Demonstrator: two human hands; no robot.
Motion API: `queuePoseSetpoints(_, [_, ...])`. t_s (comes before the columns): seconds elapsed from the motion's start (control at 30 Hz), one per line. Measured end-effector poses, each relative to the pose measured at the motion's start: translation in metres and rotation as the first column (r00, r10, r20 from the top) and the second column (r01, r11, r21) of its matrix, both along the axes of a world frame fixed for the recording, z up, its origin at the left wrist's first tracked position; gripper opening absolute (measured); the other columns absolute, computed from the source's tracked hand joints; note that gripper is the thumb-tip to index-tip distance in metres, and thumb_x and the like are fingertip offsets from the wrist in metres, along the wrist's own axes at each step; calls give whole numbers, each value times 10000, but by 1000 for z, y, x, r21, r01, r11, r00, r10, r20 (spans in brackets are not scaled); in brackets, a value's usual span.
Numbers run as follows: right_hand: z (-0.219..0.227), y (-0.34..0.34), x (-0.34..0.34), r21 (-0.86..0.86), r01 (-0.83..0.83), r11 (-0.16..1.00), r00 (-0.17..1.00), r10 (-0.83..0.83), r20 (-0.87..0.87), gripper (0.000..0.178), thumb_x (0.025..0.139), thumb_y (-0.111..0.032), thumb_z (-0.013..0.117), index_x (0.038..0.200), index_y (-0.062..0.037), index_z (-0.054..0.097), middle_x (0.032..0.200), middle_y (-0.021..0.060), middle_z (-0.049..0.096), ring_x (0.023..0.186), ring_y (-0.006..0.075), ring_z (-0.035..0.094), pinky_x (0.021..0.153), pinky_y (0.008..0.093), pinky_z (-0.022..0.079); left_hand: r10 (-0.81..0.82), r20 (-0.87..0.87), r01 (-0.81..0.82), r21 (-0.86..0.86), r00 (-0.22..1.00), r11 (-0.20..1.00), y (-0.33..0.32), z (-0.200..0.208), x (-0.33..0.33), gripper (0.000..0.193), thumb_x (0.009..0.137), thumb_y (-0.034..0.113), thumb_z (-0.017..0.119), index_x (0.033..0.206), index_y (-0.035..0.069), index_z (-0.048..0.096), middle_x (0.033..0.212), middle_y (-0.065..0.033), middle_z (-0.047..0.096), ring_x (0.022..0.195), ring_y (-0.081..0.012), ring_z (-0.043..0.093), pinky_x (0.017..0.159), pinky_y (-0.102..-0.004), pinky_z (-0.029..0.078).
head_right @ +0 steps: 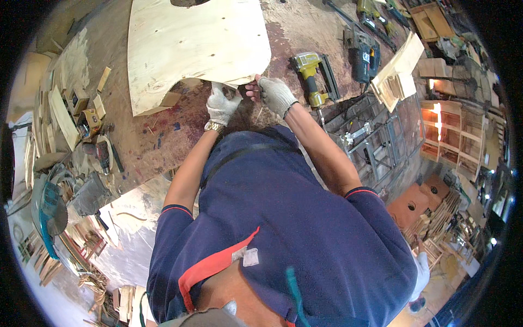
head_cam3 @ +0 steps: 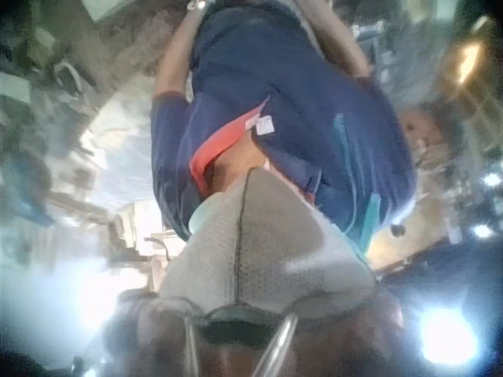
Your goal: The person assembles small wooden pieces onto a larger curved wooden panel using a pneumatic nail gun. They repeatedly pick up small blocks, position them along the panel's edge, and fasten them in place. The work occurs at a cluttered workbench in a woodworking shop.
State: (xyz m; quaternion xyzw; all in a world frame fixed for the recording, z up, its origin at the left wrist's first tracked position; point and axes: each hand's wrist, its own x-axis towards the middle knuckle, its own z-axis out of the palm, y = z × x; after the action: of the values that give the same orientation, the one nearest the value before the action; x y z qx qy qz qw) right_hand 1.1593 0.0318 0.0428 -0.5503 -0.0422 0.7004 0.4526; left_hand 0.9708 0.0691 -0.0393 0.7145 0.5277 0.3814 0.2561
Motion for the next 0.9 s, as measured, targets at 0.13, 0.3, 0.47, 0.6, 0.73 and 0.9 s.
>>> queuePoseSetpoints(0.13, [3,-4,-4,41,18,999,999,-19,32,299,1040,-276,596,1155,0,617,1032,151,731,854,236,713,728,362,576,9,-54,-5,77,999,997,-3,0,7,655,773,307,813,1298,55,513,974,-187,695,679,-362,692,579,-456,561])
queuePoseSetpoints(0.3, [6,-4,-4,46,2,999,998,-5,65,299,1037,-283,604,1095,7,650,992,140,747,815,212,713,710,349,576,12,-106,-12,3,994,1000,-10,-15,9,584,801,319,813,1252,52,555,894,-195,710,683,-378,695,577,-466,559])
queuePoseSetpoints(0.47, [10,-1,-4,49,-18,999,996,14,90,302,1041,-277,596,1101,14,648,980,141,749,804,204,714,696,344,578,39,-105,-45,-50,994,998,-11,-18,16,476,808,275,794,1191,72,596,828,-160,731,689,-368,710,605,-460,562])
queuePoseSetpoints(0.6, [8,-2,-4,55,-17,998,996,12,93,310,1046,-271,587,1114,26,645,988,144,747,801,205,712,696,343,579,55,-87,-60,-65,995,996,-12,-19,18,466,807,266,778,1198,86,599,840,-167,737,708,-370,718,613,-461,568])
queuePoseSetpoints(0.73, [9,-3,-7,68,-16,998,992,8,123,327,1045,-284,590,1111,32,641,1000,153,742,796,205,710,687,345,580,44,-132,-64,-151,990,986,-11,-18,20,512,802,289,782,1210,50,586,884,-191,727,701,-377,709,600,-460,566])
queuePoseSetpoints(0.9, [12,-5,-6,44,-12,999,992,6,129,349,1040,-304,600,1109,34,652,991,162,738,761,205,710,643,349,572,60,-137,-73,-95,989,993,-13,-21,20,536,808,342,783,1213,48,591,906,-192,730,718,-376,717,613,-463,570])
